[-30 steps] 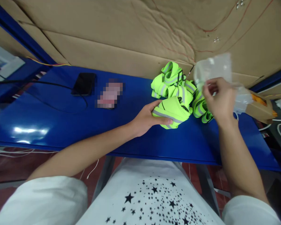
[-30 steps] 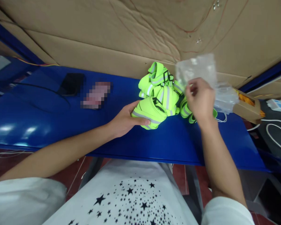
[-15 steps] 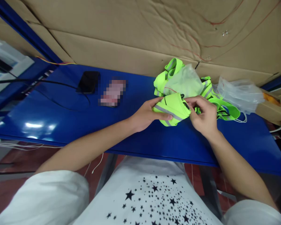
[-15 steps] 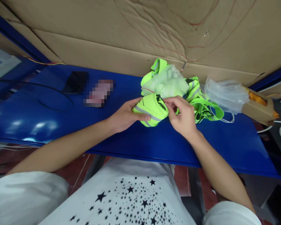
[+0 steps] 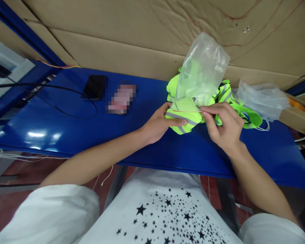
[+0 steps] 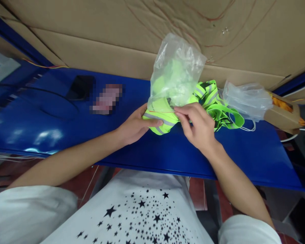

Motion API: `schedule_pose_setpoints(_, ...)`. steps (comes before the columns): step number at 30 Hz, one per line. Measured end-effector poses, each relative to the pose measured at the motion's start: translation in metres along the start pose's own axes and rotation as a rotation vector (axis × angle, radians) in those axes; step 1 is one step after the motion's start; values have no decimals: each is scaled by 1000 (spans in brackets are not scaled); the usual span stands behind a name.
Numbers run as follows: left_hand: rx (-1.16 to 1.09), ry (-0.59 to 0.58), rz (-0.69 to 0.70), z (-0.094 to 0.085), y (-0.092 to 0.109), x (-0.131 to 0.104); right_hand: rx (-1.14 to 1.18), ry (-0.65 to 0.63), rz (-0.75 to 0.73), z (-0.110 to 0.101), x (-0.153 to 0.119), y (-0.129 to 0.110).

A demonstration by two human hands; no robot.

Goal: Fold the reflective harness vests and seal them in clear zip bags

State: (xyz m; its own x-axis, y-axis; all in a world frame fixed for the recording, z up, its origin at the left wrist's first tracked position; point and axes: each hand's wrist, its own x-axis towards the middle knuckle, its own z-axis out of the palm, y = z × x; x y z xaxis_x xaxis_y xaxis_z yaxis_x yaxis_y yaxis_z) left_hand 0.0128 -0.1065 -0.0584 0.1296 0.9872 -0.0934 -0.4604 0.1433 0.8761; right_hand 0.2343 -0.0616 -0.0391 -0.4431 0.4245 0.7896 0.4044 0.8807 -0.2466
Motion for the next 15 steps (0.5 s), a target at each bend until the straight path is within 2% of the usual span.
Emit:
schedule_pose_setpoints(2, -29, 33, 15, 0, 2, 0, -18, -26, 3, 2, -4, 3)
schedule_pose_setpoints(6, -60, 89, 104, -2, 5, 2, -8, -129, -87, 15, -13, 6)
schedule_pose_setpoints(10, 6, 107, 197, -2, 3, 4, 2, -112, -141, 25, -19, 3)
schedule_pose_setpoints(13, 117, 108, 273, -2, -3, 4, -15, -117, -118, 24, -17, -6)
schedule_pose_setpoints(15, 111, 120, 282, -1, -7, 5, -18, -128, -82, 25, -14, -13)
